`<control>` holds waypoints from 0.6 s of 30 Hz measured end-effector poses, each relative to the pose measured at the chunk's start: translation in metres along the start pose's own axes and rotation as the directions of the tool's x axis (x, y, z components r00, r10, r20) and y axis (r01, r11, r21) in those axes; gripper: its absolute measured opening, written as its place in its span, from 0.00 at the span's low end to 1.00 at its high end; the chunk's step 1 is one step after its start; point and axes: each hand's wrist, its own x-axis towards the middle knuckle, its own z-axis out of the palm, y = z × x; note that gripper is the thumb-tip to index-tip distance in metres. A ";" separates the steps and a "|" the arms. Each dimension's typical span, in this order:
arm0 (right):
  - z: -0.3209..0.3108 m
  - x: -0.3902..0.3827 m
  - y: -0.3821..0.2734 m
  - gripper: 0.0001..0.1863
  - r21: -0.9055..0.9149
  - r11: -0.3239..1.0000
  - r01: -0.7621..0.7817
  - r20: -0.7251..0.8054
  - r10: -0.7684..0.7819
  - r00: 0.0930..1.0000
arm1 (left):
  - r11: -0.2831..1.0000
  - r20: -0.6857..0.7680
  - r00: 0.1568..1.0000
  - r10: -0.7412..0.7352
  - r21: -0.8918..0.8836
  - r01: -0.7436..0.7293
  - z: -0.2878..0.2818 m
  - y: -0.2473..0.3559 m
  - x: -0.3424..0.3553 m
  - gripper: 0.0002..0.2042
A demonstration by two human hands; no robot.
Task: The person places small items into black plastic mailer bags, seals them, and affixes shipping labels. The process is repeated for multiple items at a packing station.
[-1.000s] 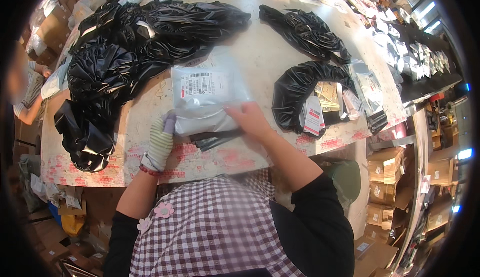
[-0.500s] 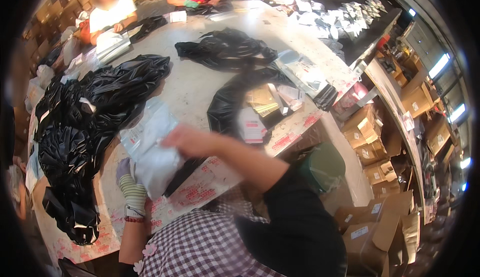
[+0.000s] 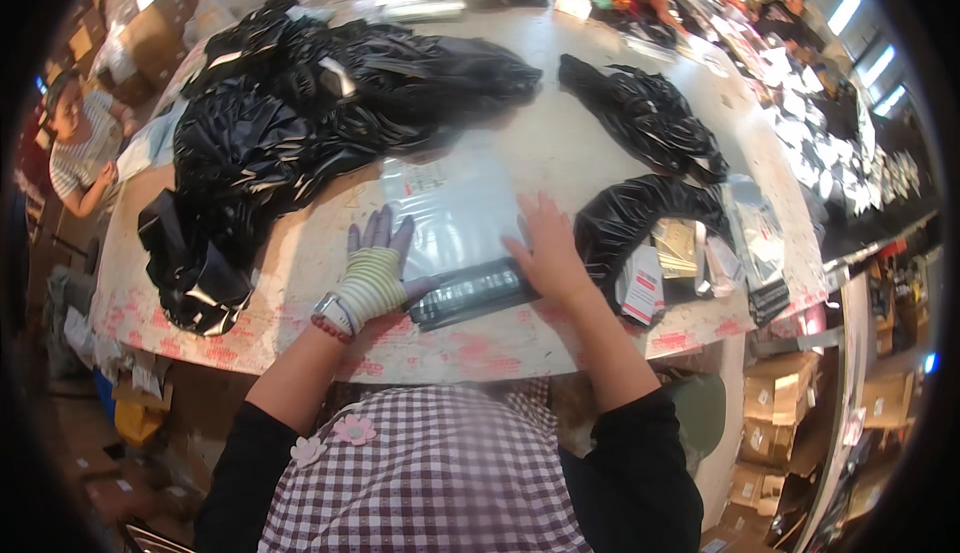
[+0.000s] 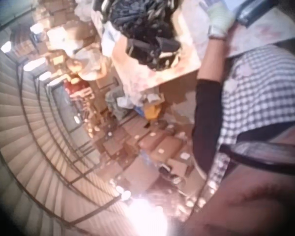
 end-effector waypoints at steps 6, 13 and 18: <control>0.020 -0.046 -0.052 0.37 -0.144 0.990 -0.011 0.086 0.023 0.996 | 0.998 0.081 0.995 0.059 -0.031 -0.057 -0.007 0.002 -0.021 0.57; 0.025 -0.071 -0.055 0.37 -0.229 0.973 -0.025 0.006 0.027 1.000 | 0.962 -0.198 0.980 0.036 0.271 0.019 -0.081 -0.012 0.023 0.33; 0.021 -0.068 -0.065 0.35 -0.384 0.913 0.138 0.033 -0.136 0.990 | 0.920 -0.349 0.881 -0.319 0.110 0.376 -0.063 -0.126 0.112 0.13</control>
